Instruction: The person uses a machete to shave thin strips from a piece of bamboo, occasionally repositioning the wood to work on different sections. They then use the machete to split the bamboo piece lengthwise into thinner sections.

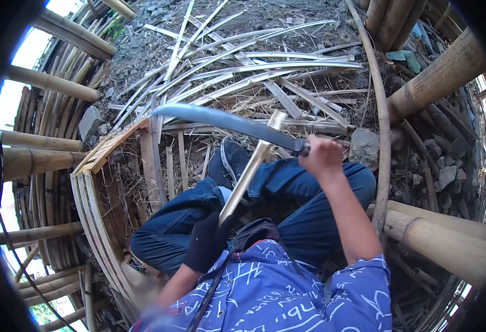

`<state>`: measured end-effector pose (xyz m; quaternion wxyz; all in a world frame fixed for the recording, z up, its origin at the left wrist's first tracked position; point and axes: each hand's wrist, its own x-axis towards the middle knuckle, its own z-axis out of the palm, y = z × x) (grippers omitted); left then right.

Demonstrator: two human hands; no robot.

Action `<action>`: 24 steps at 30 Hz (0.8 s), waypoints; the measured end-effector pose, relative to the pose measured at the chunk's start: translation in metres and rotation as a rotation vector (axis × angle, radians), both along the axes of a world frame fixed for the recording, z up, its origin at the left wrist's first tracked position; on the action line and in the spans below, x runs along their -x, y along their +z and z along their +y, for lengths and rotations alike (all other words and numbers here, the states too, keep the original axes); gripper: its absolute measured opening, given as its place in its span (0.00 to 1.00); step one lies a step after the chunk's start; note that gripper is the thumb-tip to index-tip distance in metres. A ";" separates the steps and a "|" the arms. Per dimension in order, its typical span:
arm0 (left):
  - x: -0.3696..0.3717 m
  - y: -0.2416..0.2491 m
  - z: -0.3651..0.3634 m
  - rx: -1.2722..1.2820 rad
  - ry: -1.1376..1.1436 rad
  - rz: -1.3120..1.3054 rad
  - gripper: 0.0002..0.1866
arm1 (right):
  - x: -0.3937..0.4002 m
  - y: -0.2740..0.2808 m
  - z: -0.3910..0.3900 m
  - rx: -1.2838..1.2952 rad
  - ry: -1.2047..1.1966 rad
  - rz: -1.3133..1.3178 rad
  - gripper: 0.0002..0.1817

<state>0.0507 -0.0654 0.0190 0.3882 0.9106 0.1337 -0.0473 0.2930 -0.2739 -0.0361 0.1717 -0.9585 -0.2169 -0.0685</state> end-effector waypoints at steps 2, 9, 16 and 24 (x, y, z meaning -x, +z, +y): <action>0.004 -0.023 0.006 -0.084 -0.044 -0.037 0.11 | 0.009 0.011 0.007 -0.028 0.075 -0.032 0.06; -0.007 -0.007 0.007 0.043 -0.029 -0.072 0.12 | 0.016 0.008 0.007 -0.042 0.081 -0.019 0.04; 0.000 -0.007 0.016 -0.083 -0.129 -0.127 0.08 | 0.008 0.006 0.004 -0.087 0.040 -0.013 0.05; -0.011 -0.004 0.023 -0.024 -0.101 -0.097 0.09 | 0.025 0.013 0.008 -0.073 0.066 0.165 0.09</action>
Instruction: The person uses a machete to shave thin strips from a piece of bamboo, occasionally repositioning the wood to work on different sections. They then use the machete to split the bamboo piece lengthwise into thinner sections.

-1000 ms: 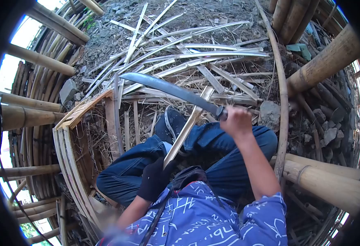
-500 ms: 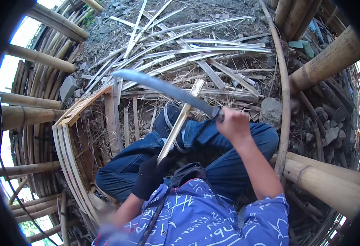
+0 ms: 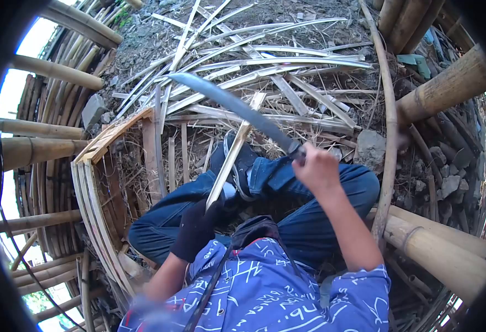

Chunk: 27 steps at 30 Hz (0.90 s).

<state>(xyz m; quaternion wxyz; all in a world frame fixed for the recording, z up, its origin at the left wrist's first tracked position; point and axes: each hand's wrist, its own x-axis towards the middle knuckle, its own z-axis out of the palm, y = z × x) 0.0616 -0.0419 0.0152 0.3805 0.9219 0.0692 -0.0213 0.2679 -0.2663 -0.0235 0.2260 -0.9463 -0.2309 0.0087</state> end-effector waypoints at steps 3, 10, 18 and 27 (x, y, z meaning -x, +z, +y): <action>0.002 0.013 -0.001 0.155 0.148 0.242 0.07 | 0.003 -0.002 -0.007 -0.101 0.045 0.166 0.11; 0.002 0.022 0.000 0.121 0.182 0.143 0.13 | 0.019 0.008 0.003 -0.240 0.062 0.352 0.12; 0.010 0.031 0.005 -0.073 0.040 0.017 0.09 | -0.017 -0.010 -0.008 -0.069 0.023 -0.026 0.08; 0.023 0.017 0.010 -0.195 -0.071 -0.051 0.07 | -0.004 -0.002 -0.008 -0.094 -0.014 0.120 0.10</action>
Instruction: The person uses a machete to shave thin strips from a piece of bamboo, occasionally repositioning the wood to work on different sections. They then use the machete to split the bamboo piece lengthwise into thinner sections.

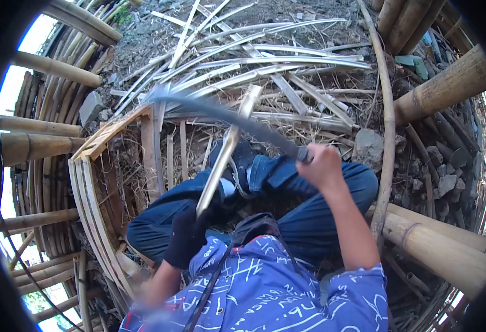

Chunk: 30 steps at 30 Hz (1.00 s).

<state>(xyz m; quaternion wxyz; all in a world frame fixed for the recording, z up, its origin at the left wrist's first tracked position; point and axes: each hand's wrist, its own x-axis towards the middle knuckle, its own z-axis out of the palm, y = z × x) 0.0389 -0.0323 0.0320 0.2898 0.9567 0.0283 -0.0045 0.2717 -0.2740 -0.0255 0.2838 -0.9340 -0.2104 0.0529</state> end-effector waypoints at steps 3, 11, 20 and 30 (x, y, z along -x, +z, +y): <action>-0.003 -0.002 0.008 0.014 0.026 0.011 0.08 | -0.002 -0.001 0.000 -0.029 -0.075 0.109 0.10; -0.012 0.007 0.006 -0.007 0.031 0.019 0.09 | -0.029 -0.004 -0.015 -0.003 -0.226 0.125 0.13; -0.030 0.037 0.007 0.370 0.504 0.248 0.13 | 0.032 -0.020 -0.015 -0.293 -0.230 0.372 0.17; -0.034 0.015 -0.004 0.713 0.548 0.437 0.14 | 0.047 0.045 0.011 -0.516 -0.140 0.331 0.16</action>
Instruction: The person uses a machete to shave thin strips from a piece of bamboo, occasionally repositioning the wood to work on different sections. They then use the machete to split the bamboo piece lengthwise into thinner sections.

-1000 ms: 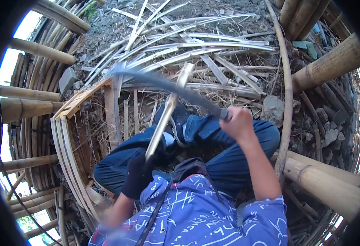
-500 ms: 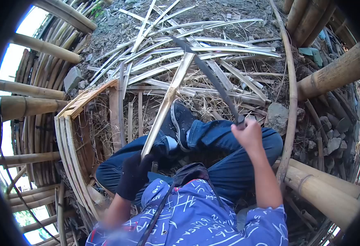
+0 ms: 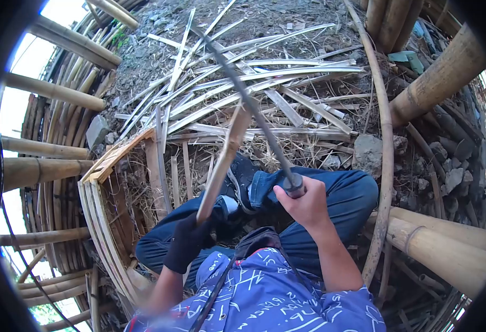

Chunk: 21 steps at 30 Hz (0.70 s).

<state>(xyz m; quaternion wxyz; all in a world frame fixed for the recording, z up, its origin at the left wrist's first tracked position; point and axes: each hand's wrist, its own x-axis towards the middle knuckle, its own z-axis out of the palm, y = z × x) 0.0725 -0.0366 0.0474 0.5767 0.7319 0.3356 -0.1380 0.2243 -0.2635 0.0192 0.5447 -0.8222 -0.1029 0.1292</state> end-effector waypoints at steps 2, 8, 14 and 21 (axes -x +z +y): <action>-0.002 0.003 -0.006 0.105 -0.037 0.040 0.15 | -0.006 -0.002 -0.001 0.033 0.013 -0.045 0.12; 0.010 -0.010 -0.014 0.094 -0.244 0.035 0.19 | -0.026 0.000 -0.007 0.278 0.078 -0.286 0.11; 0.011 -0.006 -0.028 0.042 -0.298 -0.095 0.18 | -0.049 -0.027 -0.023 0.473 0.069 -0.406 0.07; 0.019 -0.010 -0.023 0.092 -0.268 -0.041 0.18 | -0.075 -0.044 -0.028 0.555 0.064 -0.371 0.07</action>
